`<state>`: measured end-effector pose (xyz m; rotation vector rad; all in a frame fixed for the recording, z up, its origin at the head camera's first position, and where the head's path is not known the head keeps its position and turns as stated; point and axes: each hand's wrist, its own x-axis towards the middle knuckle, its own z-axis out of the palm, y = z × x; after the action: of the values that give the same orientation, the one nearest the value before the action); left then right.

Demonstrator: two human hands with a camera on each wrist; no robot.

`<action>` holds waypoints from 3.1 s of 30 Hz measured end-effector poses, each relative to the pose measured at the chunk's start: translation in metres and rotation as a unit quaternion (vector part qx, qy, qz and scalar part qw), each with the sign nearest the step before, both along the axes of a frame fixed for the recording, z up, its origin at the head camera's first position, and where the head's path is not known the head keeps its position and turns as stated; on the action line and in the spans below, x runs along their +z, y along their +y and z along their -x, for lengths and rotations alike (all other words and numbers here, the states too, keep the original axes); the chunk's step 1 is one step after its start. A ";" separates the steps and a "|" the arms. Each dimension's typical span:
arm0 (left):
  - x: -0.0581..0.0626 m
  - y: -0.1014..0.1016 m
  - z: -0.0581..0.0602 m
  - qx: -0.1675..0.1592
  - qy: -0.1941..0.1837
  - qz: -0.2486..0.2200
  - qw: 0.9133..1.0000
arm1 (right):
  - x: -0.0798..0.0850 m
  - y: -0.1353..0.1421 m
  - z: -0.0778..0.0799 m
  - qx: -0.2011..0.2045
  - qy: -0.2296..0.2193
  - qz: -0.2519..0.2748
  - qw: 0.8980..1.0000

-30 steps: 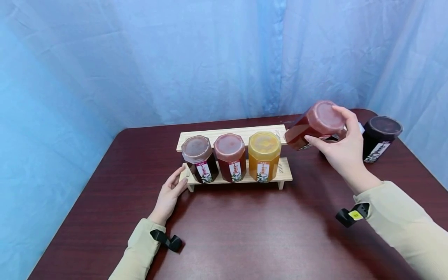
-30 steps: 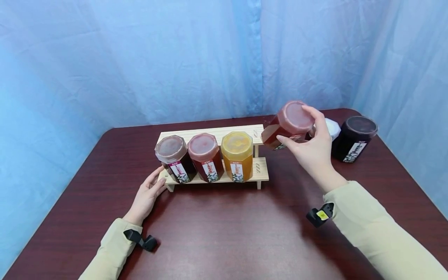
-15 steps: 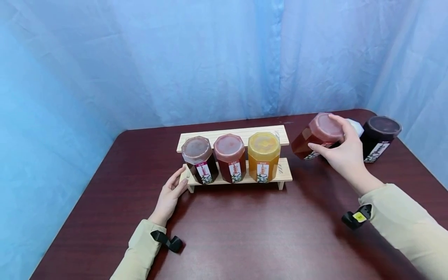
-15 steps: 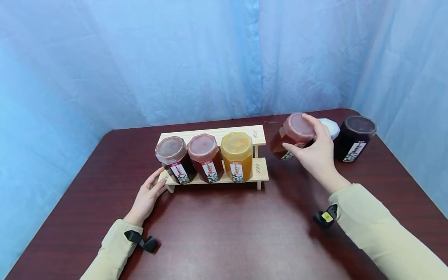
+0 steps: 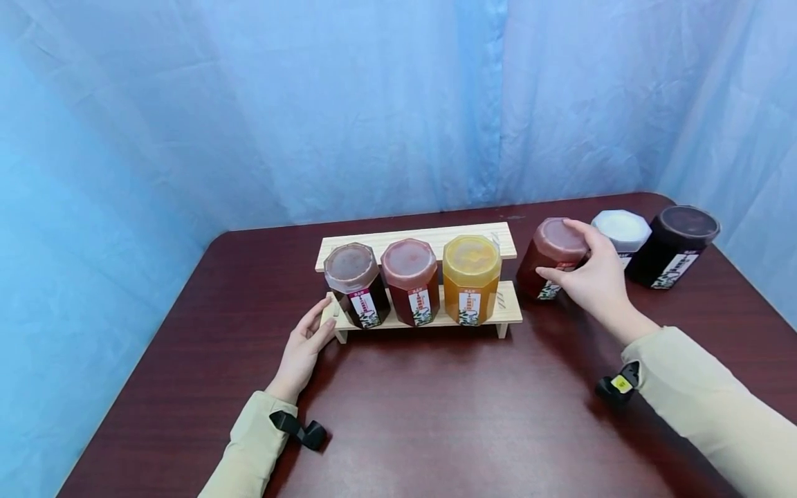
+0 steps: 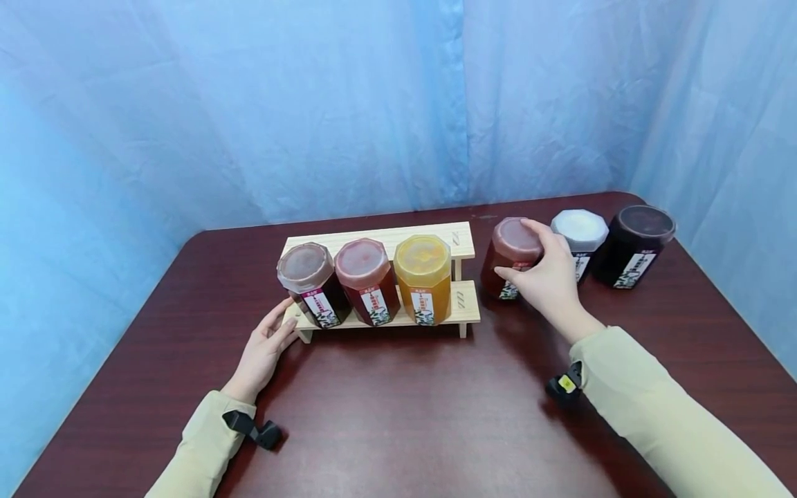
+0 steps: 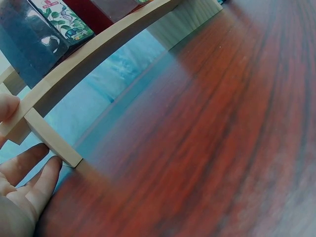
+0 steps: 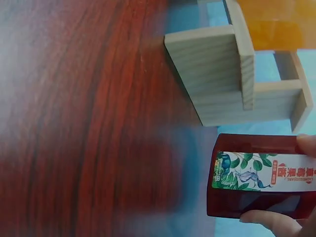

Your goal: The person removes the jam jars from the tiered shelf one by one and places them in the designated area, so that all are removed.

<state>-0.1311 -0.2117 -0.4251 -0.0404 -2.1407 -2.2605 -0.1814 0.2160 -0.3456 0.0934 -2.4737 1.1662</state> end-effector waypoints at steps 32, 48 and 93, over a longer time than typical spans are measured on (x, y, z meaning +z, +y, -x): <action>0.001 -0.002 0.000 -0.017 -0.006 -0.006 1.000 | -0.007 0.004 0.001 0.052 -0.039 -0.144 0.987; 0.000 -0.001 0.001 -0.015 -0.011 -0.011 1.000 | -0.003 0.002 0.016 0.023 -0.076 -0.170 0.982; 0.002 -0.001 0.000 -0.012 -0.006 0.016 1.000 | 0.018 0.014 -0.010 0.035 -0.067 -0.131 0.988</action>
<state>-0.1313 -0.2123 -0.4233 -0.0541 -2.1953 -2.2445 -0.1711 0.2297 -0.3276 0.1823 -2.7537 0.8938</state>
